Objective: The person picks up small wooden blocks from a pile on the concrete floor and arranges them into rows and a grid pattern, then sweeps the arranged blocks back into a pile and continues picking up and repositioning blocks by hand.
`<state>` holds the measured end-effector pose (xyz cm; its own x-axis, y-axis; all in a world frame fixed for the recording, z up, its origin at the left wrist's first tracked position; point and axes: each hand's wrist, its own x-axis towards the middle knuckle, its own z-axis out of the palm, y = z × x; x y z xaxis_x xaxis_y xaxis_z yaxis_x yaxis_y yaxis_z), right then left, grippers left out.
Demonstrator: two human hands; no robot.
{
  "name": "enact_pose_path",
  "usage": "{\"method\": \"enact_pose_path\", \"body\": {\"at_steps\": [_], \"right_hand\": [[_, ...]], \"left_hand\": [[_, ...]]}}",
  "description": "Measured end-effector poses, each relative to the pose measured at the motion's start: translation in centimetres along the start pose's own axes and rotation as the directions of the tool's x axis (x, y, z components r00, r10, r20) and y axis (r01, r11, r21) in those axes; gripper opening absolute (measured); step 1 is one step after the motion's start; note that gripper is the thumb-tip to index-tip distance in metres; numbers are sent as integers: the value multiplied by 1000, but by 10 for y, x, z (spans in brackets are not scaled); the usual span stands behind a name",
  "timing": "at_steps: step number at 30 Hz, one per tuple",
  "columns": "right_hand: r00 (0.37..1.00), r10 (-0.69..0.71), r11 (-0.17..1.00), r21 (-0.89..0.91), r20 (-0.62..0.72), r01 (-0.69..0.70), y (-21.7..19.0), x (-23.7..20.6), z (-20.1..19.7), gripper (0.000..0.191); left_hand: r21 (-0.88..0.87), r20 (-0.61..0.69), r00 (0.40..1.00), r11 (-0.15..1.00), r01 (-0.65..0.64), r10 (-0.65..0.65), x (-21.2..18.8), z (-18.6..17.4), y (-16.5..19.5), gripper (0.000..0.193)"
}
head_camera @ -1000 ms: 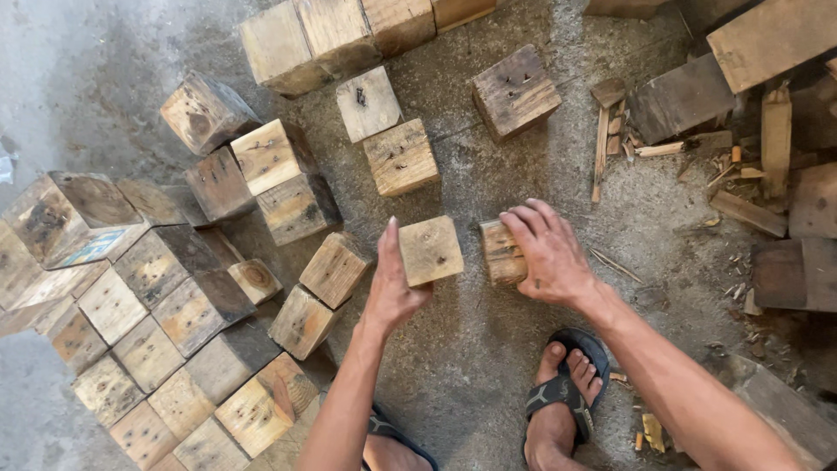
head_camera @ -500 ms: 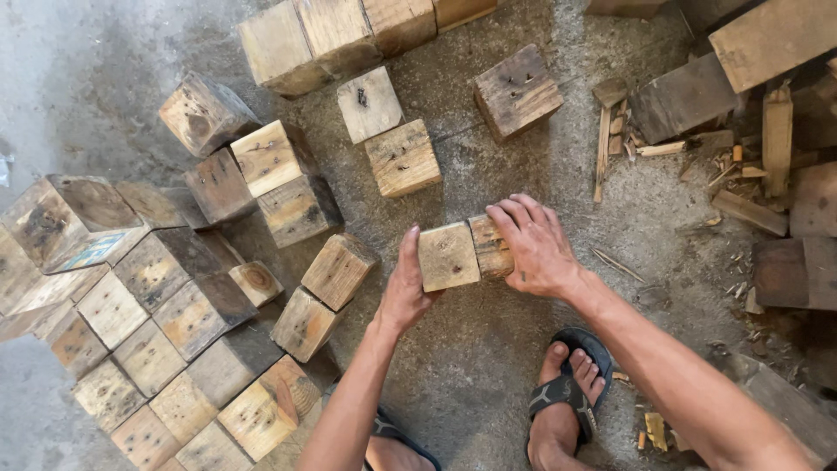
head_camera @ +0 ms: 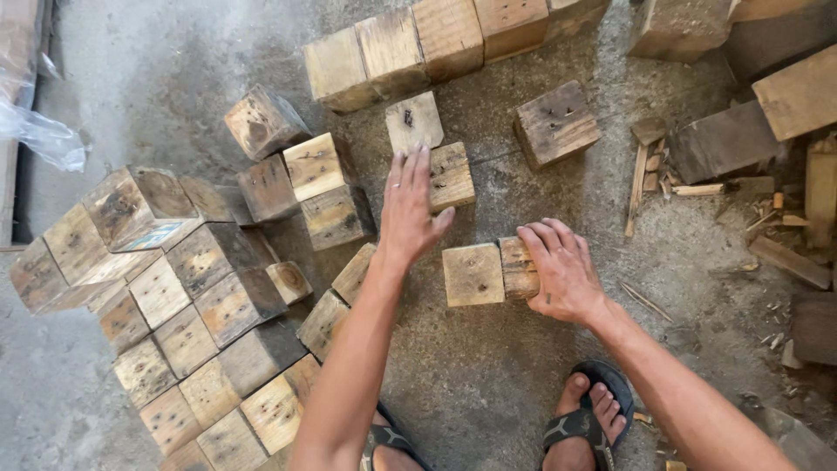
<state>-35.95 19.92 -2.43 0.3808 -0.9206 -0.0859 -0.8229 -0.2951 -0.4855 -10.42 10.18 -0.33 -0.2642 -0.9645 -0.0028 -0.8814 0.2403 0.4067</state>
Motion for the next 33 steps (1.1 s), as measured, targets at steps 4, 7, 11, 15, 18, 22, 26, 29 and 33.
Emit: {"method": "enact_pose_path", "body": {"at_steps": [4,7,11,15,18,22,26,29,33], "right_hand": [[1000,1,1000,8,-31,0,3,-4,5,108],[1000,23,1000,-16,7,-23,7,-6,8,109],[996,47,997,-64,74,-43,8,-5,11,110],[996,56,998,-30,67,-54,6,-6,7,109],[985,153,988,4,79,-154,13,-3,-2,122],[984,175,984,-32,-22,-176,37,13,-20,114],[982,160,987,-2,-96,-161,52,32,-22,108],[983,160,987,-3,-88,-161,53,39,-13,104],[985,162,987,12,-59,-162,58,42,-7,104]], "left_hand": [[175,145,989,985,0,-26,18,21,-4,107],[183,123,992,983,-29,6,12,30,-8,92],[118,134,984,984,-131,115,15,26,-18,80],[6,158,975,987,-162,159,15,19,-28,67],[-13,162,958,971,-239,238,8,21,-26,62],[11,189,920,936,-351,343,4,28,-8,60],[-143,260,905,941,-308,336,7,28,18,75],[-144,229,917,943,-301,328,14,25,35,98],[16,281,925,963,-270,255,29,26,50,117]]}}
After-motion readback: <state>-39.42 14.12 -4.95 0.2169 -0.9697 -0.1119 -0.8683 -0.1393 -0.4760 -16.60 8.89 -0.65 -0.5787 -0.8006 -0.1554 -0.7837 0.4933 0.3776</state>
